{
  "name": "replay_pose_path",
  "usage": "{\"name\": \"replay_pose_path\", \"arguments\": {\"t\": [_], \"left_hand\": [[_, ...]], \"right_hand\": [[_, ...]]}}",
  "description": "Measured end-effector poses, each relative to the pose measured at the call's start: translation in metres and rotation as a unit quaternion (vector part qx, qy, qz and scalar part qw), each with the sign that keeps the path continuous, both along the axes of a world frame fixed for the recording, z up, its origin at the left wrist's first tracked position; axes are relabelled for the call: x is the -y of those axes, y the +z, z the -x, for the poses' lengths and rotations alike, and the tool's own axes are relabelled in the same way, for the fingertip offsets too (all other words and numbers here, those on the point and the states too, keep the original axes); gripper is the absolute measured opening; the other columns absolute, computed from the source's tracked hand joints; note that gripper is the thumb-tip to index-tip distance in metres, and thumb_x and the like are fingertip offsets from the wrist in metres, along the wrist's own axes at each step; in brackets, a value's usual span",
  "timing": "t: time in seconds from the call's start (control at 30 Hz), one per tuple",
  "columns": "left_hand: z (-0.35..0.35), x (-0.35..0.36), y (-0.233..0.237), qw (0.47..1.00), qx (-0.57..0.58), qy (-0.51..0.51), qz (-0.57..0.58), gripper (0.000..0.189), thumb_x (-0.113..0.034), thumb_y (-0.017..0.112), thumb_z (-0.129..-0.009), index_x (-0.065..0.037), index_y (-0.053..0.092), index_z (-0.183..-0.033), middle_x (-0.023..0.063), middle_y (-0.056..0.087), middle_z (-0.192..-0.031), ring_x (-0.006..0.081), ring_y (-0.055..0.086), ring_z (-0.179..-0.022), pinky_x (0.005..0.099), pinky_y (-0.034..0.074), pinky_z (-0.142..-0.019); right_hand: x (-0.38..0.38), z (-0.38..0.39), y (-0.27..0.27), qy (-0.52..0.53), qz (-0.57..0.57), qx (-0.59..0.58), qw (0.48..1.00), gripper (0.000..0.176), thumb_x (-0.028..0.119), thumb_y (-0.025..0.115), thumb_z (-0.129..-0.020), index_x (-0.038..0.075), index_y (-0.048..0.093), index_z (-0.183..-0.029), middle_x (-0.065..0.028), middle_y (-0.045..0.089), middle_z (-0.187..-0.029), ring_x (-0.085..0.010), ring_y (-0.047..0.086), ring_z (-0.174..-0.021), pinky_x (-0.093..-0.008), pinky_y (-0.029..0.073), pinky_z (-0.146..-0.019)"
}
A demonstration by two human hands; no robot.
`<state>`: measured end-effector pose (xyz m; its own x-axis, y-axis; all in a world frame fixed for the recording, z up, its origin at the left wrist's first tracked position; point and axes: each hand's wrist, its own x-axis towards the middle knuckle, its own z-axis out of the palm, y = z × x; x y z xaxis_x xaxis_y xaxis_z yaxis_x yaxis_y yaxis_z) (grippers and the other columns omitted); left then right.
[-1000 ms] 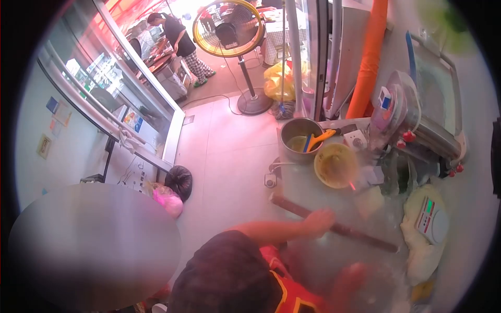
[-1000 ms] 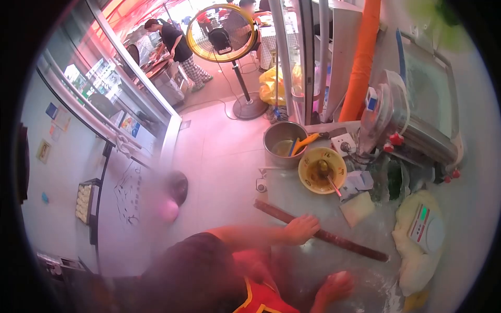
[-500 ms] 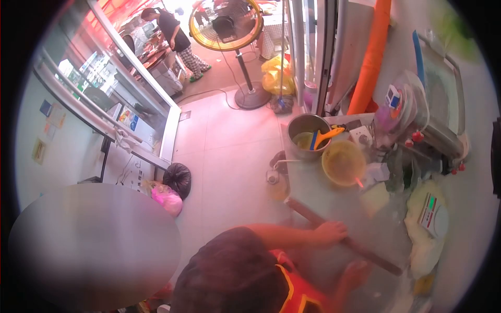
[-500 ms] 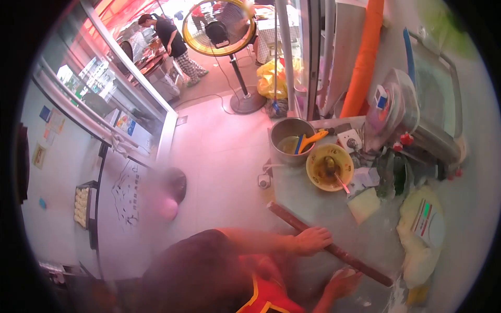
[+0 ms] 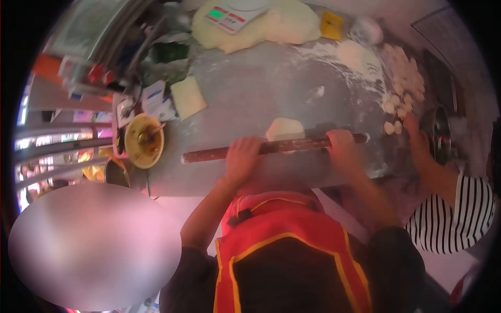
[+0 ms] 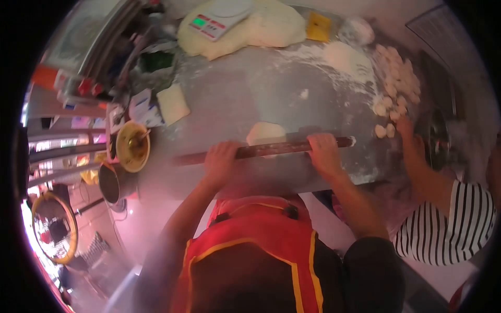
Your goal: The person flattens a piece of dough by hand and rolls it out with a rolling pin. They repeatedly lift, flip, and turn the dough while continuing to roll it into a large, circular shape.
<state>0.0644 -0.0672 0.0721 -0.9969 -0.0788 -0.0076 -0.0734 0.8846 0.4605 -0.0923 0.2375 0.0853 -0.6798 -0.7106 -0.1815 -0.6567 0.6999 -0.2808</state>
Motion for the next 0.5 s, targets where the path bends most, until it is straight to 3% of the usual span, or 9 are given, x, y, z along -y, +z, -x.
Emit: {"name": "replay_pose_path", "arguments": {"t": [0.03,0.13,0.2,0.3,0.37,0.5], "left_hand": [[-0.008,0.002,-0.002,0.999,0.028,0.039,0.015,0.048,-0.028,0.069,-0.082,-0.007,0.057,-0.123,0.012,0.059,-0.123,0.0321,0.054,-0.115,0.046,0.042,-0.099],[-0.029,0.018,-0.046,0.985,-0.044,0.107,0.127,0.063,-0.031,0.067,-0.085,-0.007,0.048,-0.139,0.0141,0.052,-0.139,0.0341,0.045,-0.131,0.0505,0.034,-0.107],[0.006,0.03,-0.047,0.984,-0.037,0.118,0.126,0.065,-0.033,0.063,-0.088,-0.006,0.043,-0.144,0.0145,0.046,-0.146,0.0349,0.039,-0.137,0.0528,0.029,-0.111],[0.062,0.054,-0.044,0.978,-0.018,0.134,0.159,0.062,-0.037,0.052,-0.095,-0.006,0.039,-0.147,0.0146,0.037,-0.153,0.0355,0.03,-0.144,0.0583,0.02,-0.116],[0.101,0.072,-0.04,0.961,-0.002,0.142,0.238,0.062,-0.039,0.049,-0.097,-0.006,0.038,-0.148,0.0146,0.033,-0.156,0.035,0.026,-0.146,0.0598,0.016,-0.117],[0.15,0.095,-0.036,0.943,-0.066,0.191,0.266,0.062,-0.04,0.048,-0.098,-0.007,0.036,-0.15,0.0144,0.028,-0.159,0.0342,0.022,-0.148,0.0589,0.015,-0.118]], "right_hand": [[-0.003,-0.008,-0.001,-0.025,0.025,-0.042,0.998,0.066,0.015,0.072,-0.08,0.005,0.046,-0.139,-0.0198,0.049,-0.139,-0.0382,0.044,-0.131,-0.0533,0.031,-0.11],[0.009,-0.014,-0.026,-0.096,0.089,-0.132,0.983,0.061,0.022,0.066,-0.087,0.005,0.044,-0.141,-0.019,0.045,-0.144,-0.0358,0.041,-0.135,-0.0543,0.029,-0.112],[0.032,0.011,-0.039,-0.148,0.101,-0.147,0.973,0.059,0.029,0.061,-0.092,0.005,0.043,-0.143,-0.0181,0.042,-0.148,-0.0344,0.038,-0.137,-0.0553,0.027,-0.113],[0.069,0.079,-0.049,-0.14,0.037,-0.191,0.971,0.058,0.034,0.054,-0.095,0.006,0.042,-0.144,-0.0174,0.041,-0.149,-0.034,0.037,-0.138,-0.0563,0.025,-0.114],[0.093,0.123,-0.056,-0.134,0.042,-0.214,0.967,0.057,0.035,0.052,-0.097,0.006,0.041,-0.144,-0.0162,0.04,-0.15,-0.0336,0.036,-0.139,-0.0559,0.024,-0.115],[0.132,0.181,-0.058,-0.109,0.111,-0.252,0.955,0.056,0.032,0.052,-0.097,0.006,0.04,-0.145,-0.0153,0.039,-0.152,-0.0337,0.035,-0.14,-0.0547,0.024,-0.115]]}}
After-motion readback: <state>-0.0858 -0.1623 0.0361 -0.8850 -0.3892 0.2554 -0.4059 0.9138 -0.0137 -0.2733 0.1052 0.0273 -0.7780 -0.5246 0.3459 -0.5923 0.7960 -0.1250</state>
